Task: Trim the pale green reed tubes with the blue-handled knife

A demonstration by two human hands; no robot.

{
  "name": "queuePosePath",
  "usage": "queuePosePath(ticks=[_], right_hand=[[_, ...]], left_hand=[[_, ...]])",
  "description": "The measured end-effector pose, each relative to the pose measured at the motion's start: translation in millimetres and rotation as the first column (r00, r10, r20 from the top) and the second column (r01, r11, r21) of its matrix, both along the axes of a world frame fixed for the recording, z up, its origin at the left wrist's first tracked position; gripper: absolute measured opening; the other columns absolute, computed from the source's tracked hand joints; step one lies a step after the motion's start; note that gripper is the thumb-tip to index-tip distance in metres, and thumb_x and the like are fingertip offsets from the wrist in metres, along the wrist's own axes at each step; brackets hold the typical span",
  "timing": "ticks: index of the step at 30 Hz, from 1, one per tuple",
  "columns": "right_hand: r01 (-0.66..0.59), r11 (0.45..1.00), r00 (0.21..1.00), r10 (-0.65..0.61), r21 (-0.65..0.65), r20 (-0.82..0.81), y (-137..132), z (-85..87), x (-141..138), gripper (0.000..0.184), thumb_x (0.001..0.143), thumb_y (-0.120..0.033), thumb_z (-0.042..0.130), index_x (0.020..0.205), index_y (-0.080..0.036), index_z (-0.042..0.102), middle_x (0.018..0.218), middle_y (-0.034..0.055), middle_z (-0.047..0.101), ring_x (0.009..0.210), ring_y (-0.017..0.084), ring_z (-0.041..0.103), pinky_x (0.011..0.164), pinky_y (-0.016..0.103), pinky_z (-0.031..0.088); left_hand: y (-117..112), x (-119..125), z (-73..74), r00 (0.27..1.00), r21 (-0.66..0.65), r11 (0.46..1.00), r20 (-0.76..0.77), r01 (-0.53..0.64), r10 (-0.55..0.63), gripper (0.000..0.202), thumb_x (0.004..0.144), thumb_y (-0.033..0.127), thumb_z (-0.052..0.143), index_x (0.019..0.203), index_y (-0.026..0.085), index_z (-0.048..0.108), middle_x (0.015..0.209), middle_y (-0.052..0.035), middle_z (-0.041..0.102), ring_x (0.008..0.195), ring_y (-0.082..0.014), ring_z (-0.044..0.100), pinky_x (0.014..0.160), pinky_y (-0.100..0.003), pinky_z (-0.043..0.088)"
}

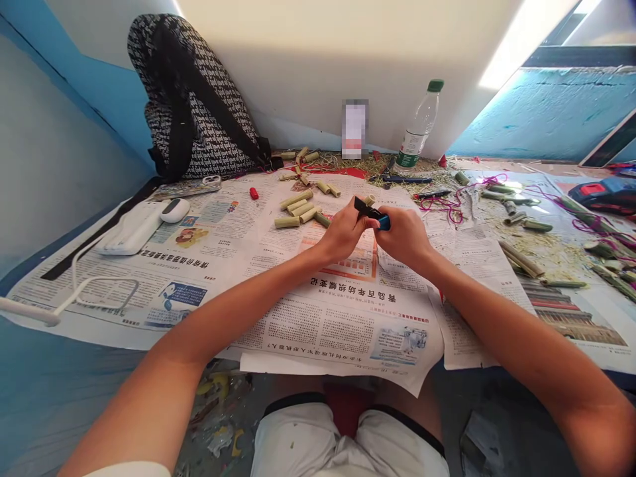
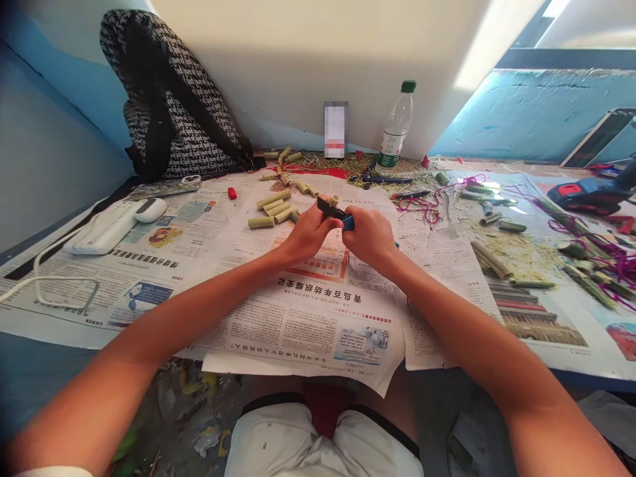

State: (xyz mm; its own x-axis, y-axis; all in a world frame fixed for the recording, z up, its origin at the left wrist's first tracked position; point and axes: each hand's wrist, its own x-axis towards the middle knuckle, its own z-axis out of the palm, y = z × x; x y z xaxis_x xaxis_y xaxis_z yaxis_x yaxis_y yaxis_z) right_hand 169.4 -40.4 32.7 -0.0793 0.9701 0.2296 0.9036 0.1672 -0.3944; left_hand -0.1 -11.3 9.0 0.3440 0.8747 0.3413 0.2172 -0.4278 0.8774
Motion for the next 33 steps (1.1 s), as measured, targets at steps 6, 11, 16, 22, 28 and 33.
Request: queuePosePath(ticks=[6,11,16,22,28,33], right_hand=[[0.029,0.999,0.999,-0.028,-0.034,0.037,-2,-2.5,-1,0.008,0.087,-0.021,0.063,0.086,-0.021,0.071,0.078,0.0091,0.069,0.07,0.021,0.052,0.065,0.034,0.023],[0.062,0.996,0.993,-0.056,-0.063,0.101,-1,-5.8,1,0.014,0.088,-0.021,0.06,0.091,-0.021,0.075,0.085,0.0106,0.074,0.073,0.023,0.059,0.064,0.033,0.026],[0.084,0.994,0.99,-0.076,-0.068,0.115,-2,-5.0,0,0.017,0.09,-0.021,0.058,0.093,-0.021,0.074,0.089,0.0121,0.076,0.074,0.023,0.062,0.062,0.033,0.026],[0.096,0.99,0.992,-0.087,-0.102,0.087,-2,-4.9,-3,0.017,0.09,-0.022,0.058,0.092,-0.02,0.075,0.088,0.0129,0.077,0.073,0.024,0.063,0.062,0.034,0.028],[0.098,0.984,0.994,-0.088,-0.15,0.07,5,-10.5,0,0.012,0.086,-0.021,0.06,0.085,-0.021,0.072,0.084,0.0129,0.076,0.071,0.024,0.061,0.061,0.034,0.029],[0.076,0.98,0.996,-0.081,-0.185,-0.02,13,-5.2,2,0.011,0.082,-0.018,0.061,0.072,-0.022,0.062,0.072,0.008,0.067,0.064,0.019,0.053,0.06,0.033,0.029]], left_hand=[[-1,3,-2.8,0.999,-0.018,0.999,-0.042,-0.033,0.032,0.043,0.096,0.06,0.073,0.096,0.022,0.053,0.098,-0.0061,0.071,0.095,-0.0248,0.064,0.089,-0.037,0.047],[3,4,-9.9,0.994,-0.07,0.996,-0.095,-0.053,0.046,0.034,0.098,0.052,0.072,0.096,0.021,0.056,0.094,-0.0054,0.073,0.096,-0.026,0.066,0.09,-0.038,0.05],[5,7,-14.9,0.998,-0.089,0.994,-0.029,-0.062,0.06,0.035,0.096,0.052,0.074,0.098,0.021,0.059,0.097,-0.0048,0.075,0.096,-0.0243,0.066,0.091,-0.038,0.051],[4,10,-16.2,0.998,-0.118,0.991,0.01,-0.068,0.07,0.034,0.096,0.051,0.074,0.1,0.021,0.06,0.101,-0.0051,0.075,0.097,-0.023,0.066,0.089,-0.036,0.048],[6,10,-14.0,0.991,-0.173,0.977,-0.073,-0.125,0.114,0.025,0.095,0.04,0.075,0.093,0.021,0.059,0.093,-0.0036,0.071,0.092,-0.0225,0.063,0.084,-0.035,0.044],[11,16,-12.9,0.991,-0.227,0.966,-0.074,-0.128,0.114,0.032,0.097,0.046,0.075,0.087,0.02,0.058,0.083,-0.0006,0.065,0.081,-0.0179,0.057,0.077,-0.031,0.038]])
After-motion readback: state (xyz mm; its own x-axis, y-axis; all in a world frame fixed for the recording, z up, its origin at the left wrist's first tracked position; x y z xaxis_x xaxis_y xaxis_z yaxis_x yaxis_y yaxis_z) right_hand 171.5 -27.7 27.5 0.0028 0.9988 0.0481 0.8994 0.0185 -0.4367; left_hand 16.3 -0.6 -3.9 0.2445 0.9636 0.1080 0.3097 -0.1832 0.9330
